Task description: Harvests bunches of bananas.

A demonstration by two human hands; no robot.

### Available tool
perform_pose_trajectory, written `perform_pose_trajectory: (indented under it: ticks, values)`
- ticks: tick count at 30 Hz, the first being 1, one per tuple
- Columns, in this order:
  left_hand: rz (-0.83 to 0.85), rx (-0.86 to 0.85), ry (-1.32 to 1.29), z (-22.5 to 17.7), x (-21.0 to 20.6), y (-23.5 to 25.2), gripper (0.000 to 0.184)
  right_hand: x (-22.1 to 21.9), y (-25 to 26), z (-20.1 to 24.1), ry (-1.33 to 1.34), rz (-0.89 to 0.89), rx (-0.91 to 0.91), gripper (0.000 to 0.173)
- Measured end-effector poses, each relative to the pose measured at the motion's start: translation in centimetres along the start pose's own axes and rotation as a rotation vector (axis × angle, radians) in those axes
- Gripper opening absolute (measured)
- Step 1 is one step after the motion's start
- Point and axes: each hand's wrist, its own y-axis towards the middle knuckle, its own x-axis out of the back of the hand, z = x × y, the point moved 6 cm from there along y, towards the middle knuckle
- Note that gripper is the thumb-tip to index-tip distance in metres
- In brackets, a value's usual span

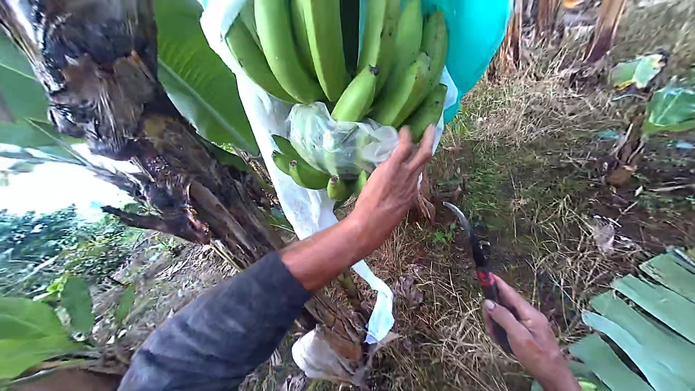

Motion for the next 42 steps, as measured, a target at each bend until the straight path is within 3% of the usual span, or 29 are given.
perform_pose_trajectory:
  ticks: [5, 8, 11, 20, 27, 32, 34, 37, 39, 42]
  values:
    - [-0.03, 0.054, 0.07, 1.2, -2.4, -4.5, 0.028, -2.4, 0.5, -0.6, -0.038, 0.026, 0.044, 0.057]
    - [0.061, 0.18, 0.048, 3.8, -3.6, -6.5, 0.021, -5.1, 2.0, 1.2, -0.071, 0.086, 0.202, 0.054]
    - [0.047, 0.199, -0.008, 6.4, -4.3, -9.2, 0.013, -8.4, 4.0, 3.8, -0.149, 0.145, 0.384, 0.049]
    - [-0.183, 0.128, -0.015, 8.7, -2.4, -16.7, 0.014, -15.1, 8.8, 9.4, -0.296, 0.217, 0.712, 0.046]
    - [-0.219, 0.113, -0.065, 8.4, -0.4, -17.9, 0.015, -16.3, 9.7, 11.3, -0.535, 0.102, 0.801, 0.045]
    - [-0.229, 0.129, -0.127, 8.0, 0.7, -18.0, 0.016, -15.6, 8.1, 16.7, -0.885, -0.01, 0.822, 0.045]
    - [-0.193, 0.143, -0.161, 7.7, 0.8, -18.4, 0.016, -14.0, 9.5, 14.5, -1.028, 0.036, 0.757, 0.047]
    - [-0.105, 0.154, -0.308, 6.5, -0.6, -21.5, 0.018, -5.0, 8.9, 4.4, -1.182, 0.225, 0.311, 0.045]
    - [-0.131, 0.214, -0.434, 5.2, -3.7, -22.4, 0.021, 0.2, 5.9, 1.3, -1.0, 0.169, 0.308, 0.049]
    - [0.018, 0.332, -0.762, -1.1, -11.7, -23.7, 0.039, 0.5, -1.3, -1.6, -0.452, 0.101, 0.128, 0.055]
